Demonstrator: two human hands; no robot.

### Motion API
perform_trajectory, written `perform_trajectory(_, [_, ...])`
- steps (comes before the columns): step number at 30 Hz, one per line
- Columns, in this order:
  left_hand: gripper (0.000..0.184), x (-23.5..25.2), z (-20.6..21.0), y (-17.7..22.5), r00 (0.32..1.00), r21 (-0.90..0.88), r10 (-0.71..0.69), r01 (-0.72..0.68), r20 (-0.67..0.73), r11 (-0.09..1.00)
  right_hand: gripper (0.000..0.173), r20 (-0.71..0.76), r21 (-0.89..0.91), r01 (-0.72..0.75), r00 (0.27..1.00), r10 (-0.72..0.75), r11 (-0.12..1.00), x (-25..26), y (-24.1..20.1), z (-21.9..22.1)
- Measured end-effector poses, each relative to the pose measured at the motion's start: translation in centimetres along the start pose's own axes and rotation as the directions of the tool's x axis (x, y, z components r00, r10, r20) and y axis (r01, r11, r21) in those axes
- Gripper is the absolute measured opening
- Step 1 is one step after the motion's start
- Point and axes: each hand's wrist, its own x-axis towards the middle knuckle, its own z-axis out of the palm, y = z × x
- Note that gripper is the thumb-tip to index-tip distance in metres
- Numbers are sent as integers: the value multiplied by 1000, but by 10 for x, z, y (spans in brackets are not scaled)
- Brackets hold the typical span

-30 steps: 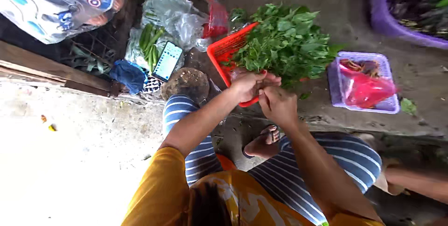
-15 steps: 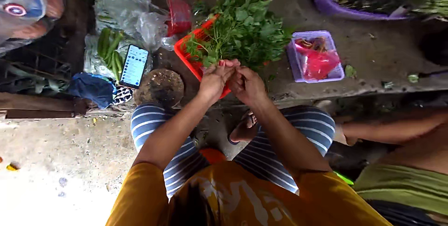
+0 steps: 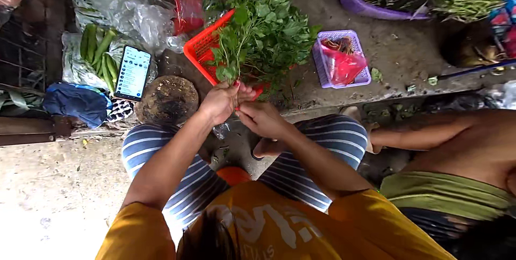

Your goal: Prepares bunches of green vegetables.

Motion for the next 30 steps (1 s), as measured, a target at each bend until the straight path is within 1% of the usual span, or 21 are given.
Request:
perform_trajectory(1, [31, -5, -1, -3, 999, 12, -49, 49, -22, 999, 28, 27, -45, 55, 998, -54, 997, -4, -2, 2])
perform_trajectory(3, [29, -15, -5, -9, 996, 47, -87, 89, -29, 995, 27, 95, -58, 109, 990, -104, 992, -9, -8, 4])
perform_trajectory(6, [30, -25, -13, -24, 990, 25, -133, 134, -53, 991, 25, 218, -42, 120, 970, -108, 992, -14, -20, 3])
perform_trajectory(8, [30, -29, -17, -33, 980, -1, -181, 182, -83, 983, 23, 272, -44, 136, 955, -119, 990, -17, -23, 8])
perform_trajectory(11, [26, -35, -11, -42, 940, -15, -281, 284, -195, 959, 22, 375, -75, 132, 922, -95, 988, -25, -24, 20])
perform_trajectory(13, [20, -39, -5, -48, 898, -7, -345, 357, -274, 934, 21, 481, -78, 94, 875, -45, 992, -29, -28, 27])
perform_trajectory(14, [20, -40, -4, -53, 879, -3, -370, 386, -300, 922, 20, 542, -79, 71, 840, -17, 994, -31, -29, 30])
perform_trajectory(16, [20, -42, -3, -66, 845, -6, -414, 438, -338, 899, 22, 665, -87, 17, 746, 45, 996, -33, -32, 34])
perform_trajectory(17, [19, -42, -2, -71, 828, -18, -433, 457, -356, 889, 22, 688, -85, 9, 724, 52, 996, -35, -32, 36])
perform_trajectory(18, [18, -41, -1, -73, 813, -42, -443, 463, -377, 885, 21, 668, -80, 28, 743, 33, 996, -38, -30, 39])
perform_trajectory(19, [18, -41, 1, -71, 805, -84, -444, 449, -395, 889, 19, 594, -65, 61, 805, -10, 996, -43, -26, 41])
perform_trajectory(20, [18, -40, 2, -65, 810, -134, -423, 406, -406, 904, 16, 465, -44, 95, 883, -64, 995, -44, -21, 42])
perform_trajectory(21, [18, -39, 4, -54, 826, -189, -377, 327, -419, 926, 16, 331, 8, 87, 940, -85, 996, -38, -18, 38])
perform_trajectory(22, [18, -35, 5, -42, 853, -226, -300, 221, -427, 949, 18, 201, 82, 62, 976, -77, 995, -27, -15, 30])
perform_trajectory(24, [23, -28, 10, -20, 902, -294, -134, 9, -410, 956, 25, -7, 229, 41, 999, -40, 973, -3, -15, 11])
perform_trajectory(26, [29, -27, 15, -2, 920, -382, -39, -123, -390, 916, 27, -134, 249, 87, 989, -55, 965, 13, -16, 0])
perform_trajectory(28, [33, -24, 19, 14, 927, -476, 4, -196, -374, 857, 28, -205, 223, 105, 977, -59, 969, 22, -12, -5])
perform_trajectory(30, [36, -19, 22, 21, 958, -511, 31, -180, -286, 841, 26, -220, 272, 106, 974, -45, 956, 27, -12, -11])
